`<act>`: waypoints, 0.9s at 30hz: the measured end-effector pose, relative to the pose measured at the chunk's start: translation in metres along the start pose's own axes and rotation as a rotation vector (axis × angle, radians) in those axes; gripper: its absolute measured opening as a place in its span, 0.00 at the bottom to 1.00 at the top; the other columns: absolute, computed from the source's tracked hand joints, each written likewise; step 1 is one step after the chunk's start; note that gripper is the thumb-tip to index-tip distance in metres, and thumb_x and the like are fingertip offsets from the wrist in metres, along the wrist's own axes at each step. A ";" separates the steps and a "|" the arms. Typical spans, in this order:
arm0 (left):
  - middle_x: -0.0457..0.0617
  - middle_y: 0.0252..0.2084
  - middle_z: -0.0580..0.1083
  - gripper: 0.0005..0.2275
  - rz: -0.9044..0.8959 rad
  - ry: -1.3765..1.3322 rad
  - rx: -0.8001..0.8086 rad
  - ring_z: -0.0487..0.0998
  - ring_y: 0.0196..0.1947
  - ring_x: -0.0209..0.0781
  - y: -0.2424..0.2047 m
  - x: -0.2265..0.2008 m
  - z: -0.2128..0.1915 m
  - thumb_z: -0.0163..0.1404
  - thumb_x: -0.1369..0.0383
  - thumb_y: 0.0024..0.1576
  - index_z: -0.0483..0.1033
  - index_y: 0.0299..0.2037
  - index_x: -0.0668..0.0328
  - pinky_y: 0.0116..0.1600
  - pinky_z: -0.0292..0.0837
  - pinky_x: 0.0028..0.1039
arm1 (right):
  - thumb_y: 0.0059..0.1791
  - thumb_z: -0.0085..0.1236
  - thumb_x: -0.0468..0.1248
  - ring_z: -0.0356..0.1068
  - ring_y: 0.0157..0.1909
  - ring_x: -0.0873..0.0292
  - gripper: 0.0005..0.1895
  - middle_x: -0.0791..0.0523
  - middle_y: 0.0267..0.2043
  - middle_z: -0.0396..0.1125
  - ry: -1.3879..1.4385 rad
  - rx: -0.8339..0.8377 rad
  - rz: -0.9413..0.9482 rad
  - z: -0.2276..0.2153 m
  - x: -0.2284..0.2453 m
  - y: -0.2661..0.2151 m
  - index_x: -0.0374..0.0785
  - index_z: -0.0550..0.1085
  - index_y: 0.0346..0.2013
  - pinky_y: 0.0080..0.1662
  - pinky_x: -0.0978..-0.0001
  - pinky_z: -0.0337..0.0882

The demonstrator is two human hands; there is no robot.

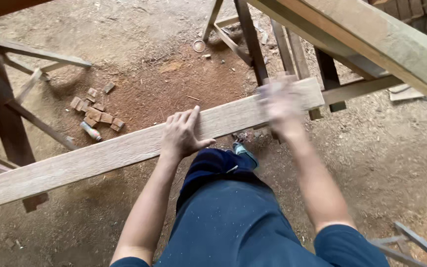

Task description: The person sands a wooden beam by hand using a piece of sandpaper, moving it back and forth across different sections of the wood surface.

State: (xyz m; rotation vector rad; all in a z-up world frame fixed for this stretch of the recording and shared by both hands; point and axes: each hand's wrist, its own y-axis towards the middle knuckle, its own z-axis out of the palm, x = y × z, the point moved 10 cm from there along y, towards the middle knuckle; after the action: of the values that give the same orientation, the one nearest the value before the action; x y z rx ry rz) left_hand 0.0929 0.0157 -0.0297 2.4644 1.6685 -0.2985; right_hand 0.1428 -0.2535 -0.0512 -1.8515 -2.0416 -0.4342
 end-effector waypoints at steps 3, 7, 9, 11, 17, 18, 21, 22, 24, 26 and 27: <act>0.55 0.57 0.72 0.50 -0.019 -0.021 0.005 0.71 0.58 0.52 -0.003 -0.002 -0.001 0.61 0.35 0.37 0.63 0.66 0.61 0.63 0.63 0.41 | 0.61 0.28 0.55 0.62 0.67 0.50 0.29 0.47 0.69 0.59 -1.117 -0.600 -0.143 -0.066 0.017 -0.020 0.44 0.71 0.63 0.59 0.48 0.62; 0.56 0.57 0.72 0.50 -0.015 -0.022 0.004 0.71 0.57 0.52 -0.001 0.001 -0.001 0.62 0.37 0.37 0.63 0.66 0.63 0.63 0.63 0.41 | 0.56 0.29 0.44 0.39 0.79 0.49 0.22 0.45 0.79 0.38 -0.145 0.332 0.207 0.031 0.045 -0.015 0.51 0.64 0.63 0.74 0.41 0.37; 0.56 0.57 0.72 0.49 0.001 -0.014 0.004 0.71 0.58 0.51 -0.001 0.000 0.006 0.61 0.37 0.40 0.62 0.67 0.63 0.63 0.63 0.41 | 0.57 0.27 0.50 0.35 0.79 0.48 0.24 0.45 0.78 0.39 -0.148 0.180 -0.160 0.054 0.134 -0.035 0.56 0.59 0.67 0.73 0.44 0.36; 0.55 0.59 0.71 0.47 0.025 0.015 -0.013 0.71 0.59 0.49 -0.001 0.000 0.008 0.60 0.39 0.45 0.60 0.70 0.62 0.64 0.63 0.40 | 0.56 0.29 0.54 0.31 0.77 0.46 0.29 0.44 0.77 0.36 -0.260 -0.009 -0.379 0.053 0.162 -0.047 0.54 0.53 0.71 0.71 0.45 0.34; 0.62 0.70 0.56 0.57 -0.005 0.004 0.168 0.55 0.71 0.54 -0.002 -0.001 0.012 0.55 0.31 0.43 0.41 0.74 0.61 0.74 0.47 0.41 | 0.56 0.26 0.58 0.19 0.80 0.45 0.39 0.45 0.79 0.19 -0.249 0.126 0.214 -0.001 -0.009 -0.003 0.40 0.34 0.75 0.66 0.69 0.41; 0.61 0.72 0.53 0.59 0.004 -0.009 0.151 0.50 0.73 0.53 -0.009 0.002 0.002 0.54 0.30 0.41 0.39 0.73 0.62 0.74 0.42 0.41 | 0.58 0.27 0.56 0.19 0.79 0.43 0.38 0.44 0.78 0.19 -0.288 0.104 0.206 -0.002 -0.011 -0.005 0.39 0.34 0.76 0.67 0.59 0.39; 0.59 0.75 0.43 0.61 -0.050 0.011 0.181 0.37 0.75 0.51 -0.035 0.028 -0.029 0.53 0.29 0.38 0.35 0.72 0.65 0.75 0.28 0.44 | 0.61 0.28 0.51 0.25 0.76 0.41 0.34 0.42 0.77 0.23 -0.384 0.075 0.183 0.005 0.018 -0.001 0.38 0.38 0.76 0.71 0.40 0.40; 0.58 0.76 0.40 0.62 -0.115 0.057 0.251 0.33 0.75 0.50 -0.052 0.051 -0.036 0.53 0.28 0.38 0.34 0.72 0.66 0.74 0.25 0.45 | 0.60 0.27 0.51 0.30 0.75 0.42 0.32 0.42 0.76 0.27 -0.350 0.156 0.191 0.028 0.043 -0.003 0.38 0.41 0.75 0.70 0.42 0.43; 0.58 0.76 0.38 0.64 -0.217 0.126 0.350 0.30 0.75 0.49 -0.082 0.089 -0.047 0.54 0.28 0.37 0.32 0.72 0.65 0.74 0.22 0.46 | 0.59 0.27 0.50 0.40 0.74 0.43 0.30 0.42 0.75 0.35 -0.211 0.375 0.229 0.084 0.105 -0.021 0.39 0.46 0.73 0.69 0.46 0.51; 0.57 0.75 0.38 0.65 -0.282 0.167 0.406 0.31 0.74 0.50 -0.107 0.123 -0.053 0.56 0.29 0.34 0.32 0.72 0.62 0.74 0.24 0.47 | 0.57 0.27 0.50 0.50 0.72 0.43 0.29 0.42 0.74 0.43 -0.227 0.298 -0.104 0.120 0.204 -0.044 0.40 0.52 0.70 0.69 0.51 0.58; 0.56 0.75 0.43 0.63 -0.253 0.166 0.348 0.36 0.74 0.50 -0.112 0.128 -0.055 0.57 0.30 0.35 0.35 0.72 0.62 0.74 0.28 0.47 | 0.55 0.30 0.51 0.42 0.76 0.45 0.31 0.40 0.74 0.37 -0.467 -0.007 -0.484 0.113 0.261 -0.063 0.40 0.49 0.70 0.70 0.49 0.51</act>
State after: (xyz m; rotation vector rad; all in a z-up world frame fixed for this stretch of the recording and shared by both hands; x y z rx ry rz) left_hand 0.0392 0.1853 -0.0095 2.5715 2.1692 -0.4619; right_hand 0.0520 0.0224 -0.0337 -1.5504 -2.8176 -0.1252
